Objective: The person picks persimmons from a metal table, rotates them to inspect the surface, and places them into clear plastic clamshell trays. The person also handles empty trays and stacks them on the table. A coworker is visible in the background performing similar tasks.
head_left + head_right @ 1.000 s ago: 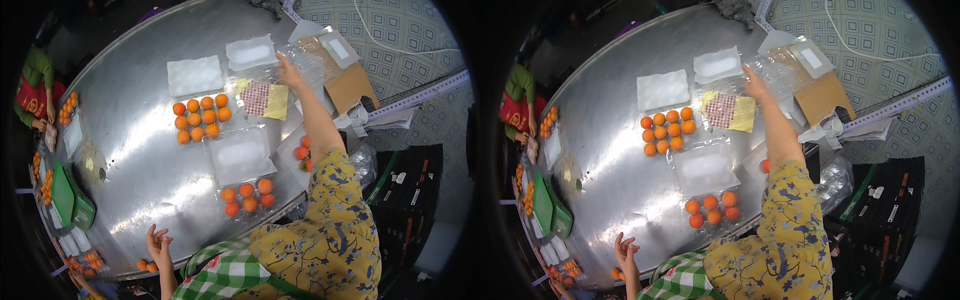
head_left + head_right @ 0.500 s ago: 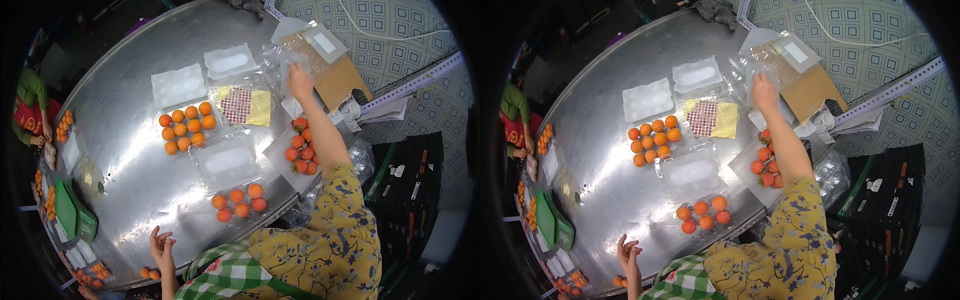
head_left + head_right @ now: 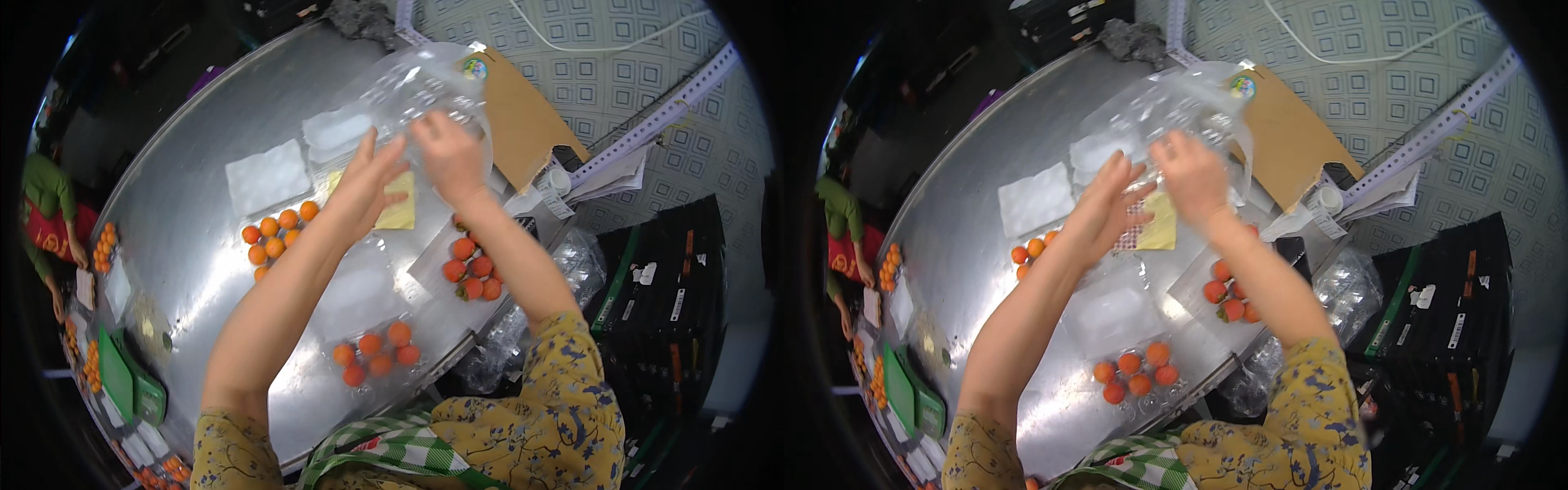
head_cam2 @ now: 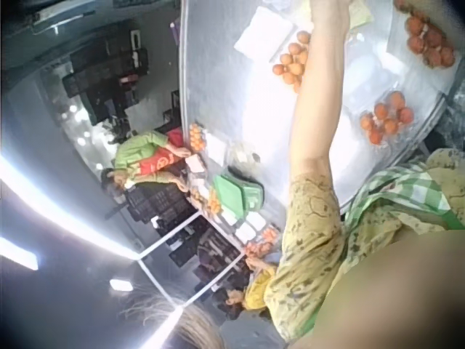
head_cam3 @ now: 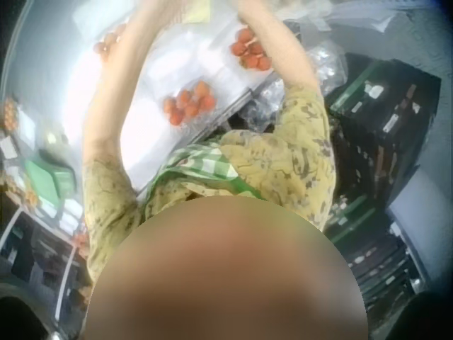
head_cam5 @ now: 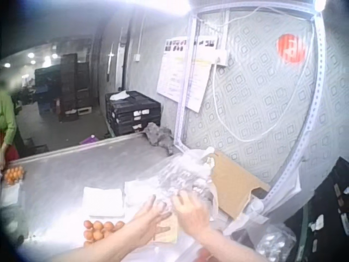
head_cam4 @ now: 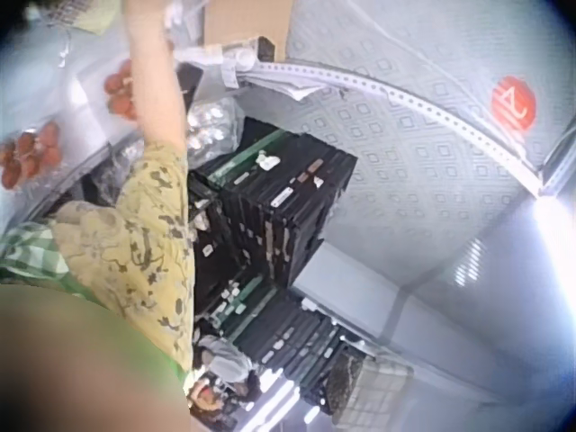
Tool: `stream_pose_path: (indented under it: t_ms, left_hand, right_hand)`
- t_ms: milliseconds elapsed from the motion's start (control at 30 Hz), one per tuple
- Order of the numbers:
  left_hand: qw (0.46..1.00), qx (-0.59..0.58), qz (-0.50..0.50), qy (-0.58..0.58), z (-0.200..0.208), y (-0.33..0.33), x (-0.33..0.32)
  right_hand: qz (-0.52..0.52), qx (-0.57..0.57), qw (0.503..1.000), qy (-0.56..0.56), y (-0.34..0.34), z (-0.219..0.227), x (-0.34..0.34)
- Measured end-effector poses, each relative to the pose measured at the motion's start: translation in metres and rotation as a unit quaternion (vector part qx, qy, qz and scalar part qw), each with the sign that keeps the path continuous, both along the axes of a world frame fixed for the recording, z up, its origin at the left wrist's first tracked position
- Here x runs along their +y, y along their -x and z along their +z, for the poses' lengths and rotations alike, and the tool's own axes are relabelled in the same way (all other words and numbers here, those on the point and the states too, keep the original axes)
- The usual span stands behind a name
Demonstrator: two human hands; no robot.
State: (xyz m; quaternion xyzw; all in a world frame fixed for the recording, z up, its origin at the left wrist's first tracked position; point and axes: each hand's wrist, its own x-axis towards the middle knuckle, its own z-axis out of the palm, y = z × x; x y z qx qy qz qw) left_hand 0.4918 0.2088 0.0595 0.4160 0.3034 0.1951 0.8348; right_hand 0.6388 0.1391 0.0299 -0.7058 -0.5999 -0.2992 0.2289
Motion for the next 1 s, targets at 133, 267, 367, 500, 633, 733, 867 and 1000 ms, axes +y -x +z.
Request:
stream_pose_path:
  t_ms: [133, 267, 367, 500, 633, 733, 867, 1000]
  left_hand:
    - [0.991, -0.039, 0.123, 0.017, -0.064, -0.055, 0.047]
    - [0.978, -0.123, 0.166, 0.035, -0.051, -0.038, 0.077]
    - [0.968, -0.155, 0.195, 0.033, -0.035, -0.038, 0.09]
    - [0.958, -0.176, 0.224, 0.025, -0.024, -0.03, 0.105]
    - [0.962, -0.179, 0.206, -0.014, -0.017, -0.018, 0.11]
    - [0.964, -0.173, 0.203, -0.019, -0.013, -0.011, 0.109]
    - [0.964, -0.171, 0.203, -0.018, -0.015, -0.003, 0.108]
    - [0.967, -0.156, 0.203, -0.016, -0.017, -0.004, 0.104]
  right_hand:
    - [0.087, 0.081, 0.99, -0.08, 0.022, -0.022, 0.002]
    - [0.019, 0.312, 0.945, -0.099, -0.046, -0.04, -0.021]
    - [-0.012, 0.381, 0.92, 0.088, -0.086, -0.104, -0.024]
    - [-0.125, 0.136, 0.975, 0.123, -0.099, -0.139, -0.007]
    - [-0.243, 0.166, 0.94, 0.176, -0.15, -0.157, 0.005]
    - [-0.258, 0.191, 0.91, 0.264, -0.16, -0.149, 0.007]
    - [-0.176, 0.214, 0.92, 0.278, -0.144, -0.129, 0.01]
    - [-0.158, 0.2, 0.926, 0.28, -0.156, -0.146, 0.021]
